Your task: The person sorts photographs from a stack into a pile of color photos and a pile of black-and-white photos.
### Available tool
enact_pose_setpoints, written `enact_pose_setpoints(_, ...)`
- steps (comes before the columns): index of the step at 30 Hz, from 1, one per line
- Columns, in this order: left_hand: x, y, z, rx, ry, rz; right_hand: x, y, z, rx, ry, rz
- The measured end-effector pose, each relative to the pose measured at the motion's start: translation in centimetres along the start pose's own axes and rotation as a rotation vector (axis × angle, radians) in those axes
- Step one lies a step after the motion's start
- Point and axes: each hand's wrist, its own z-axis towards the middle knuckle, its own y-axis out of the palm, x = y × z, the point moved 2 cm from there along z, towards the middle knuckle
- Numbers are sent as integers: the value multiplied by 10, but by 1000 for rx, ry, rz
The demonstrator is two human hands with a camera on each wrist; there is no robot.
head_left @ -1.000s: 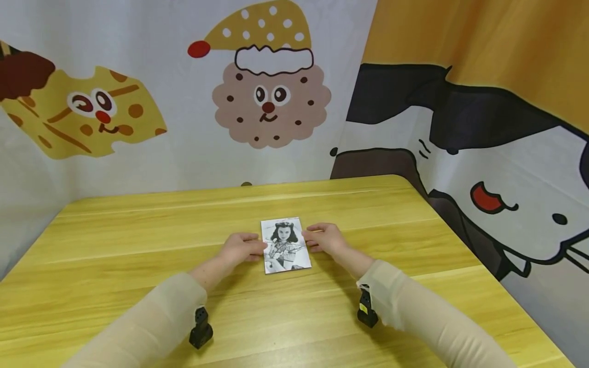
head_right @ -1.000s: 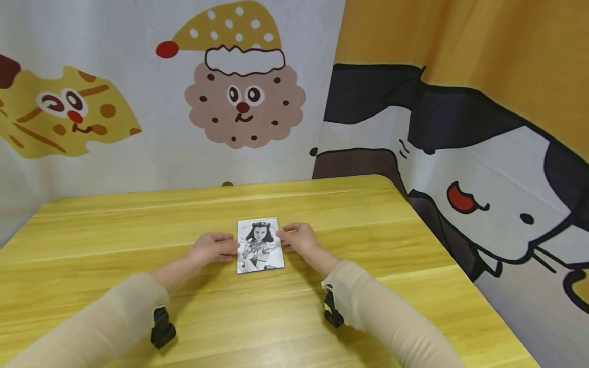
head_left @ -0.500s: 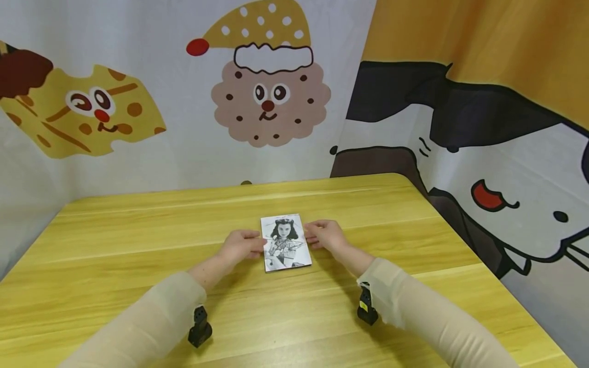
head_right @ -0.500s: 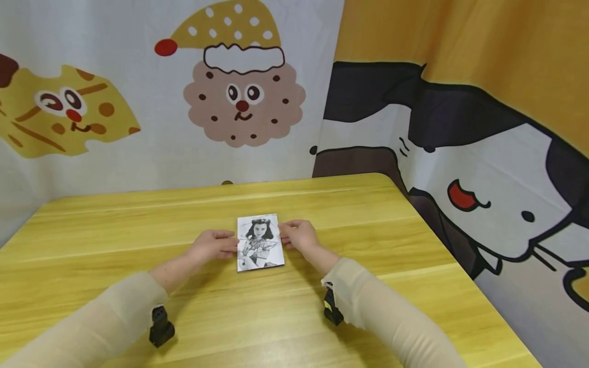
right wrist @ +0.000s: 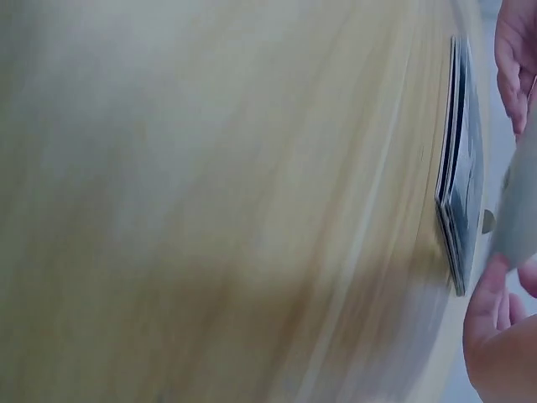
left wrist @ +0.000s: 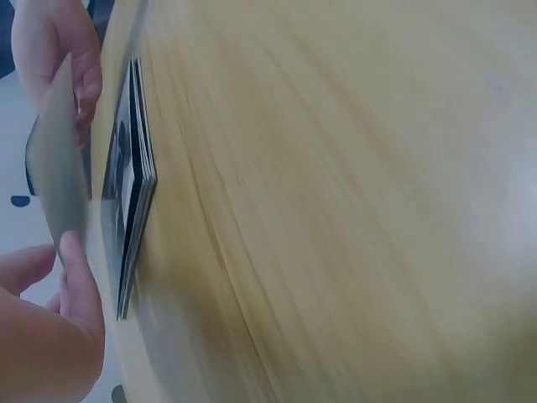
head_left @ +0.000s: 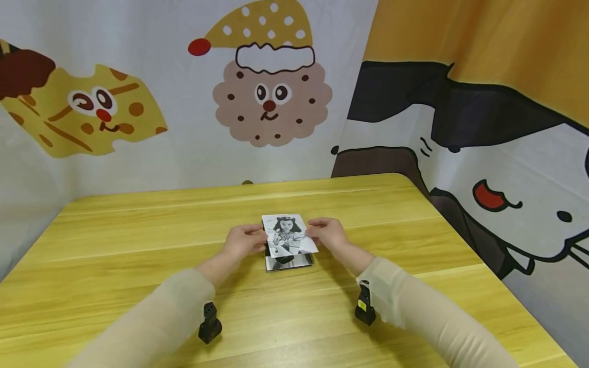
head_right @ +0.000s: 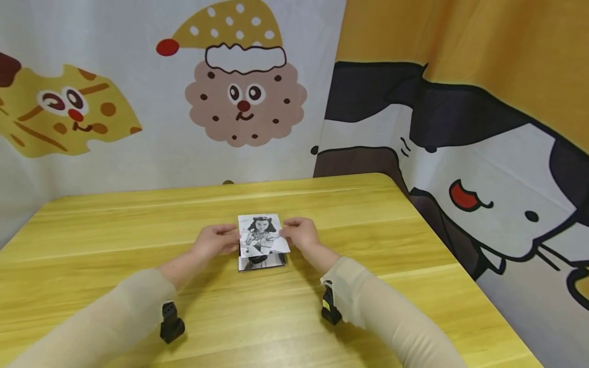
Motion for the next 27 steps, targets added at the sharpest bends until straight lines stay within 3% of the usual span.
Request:
enact_pose_setpoints(6,1,7,2,26,-23,-60,2,1,2,6,29,74)
enact_pose_setpoints(13,-1,10,7,53,-31,-51,2,-1,2,-5,32,78)
enact_pose_setpoints(27,3,3,4,56,-24,-47,-7,2,-1,-43,47,69)
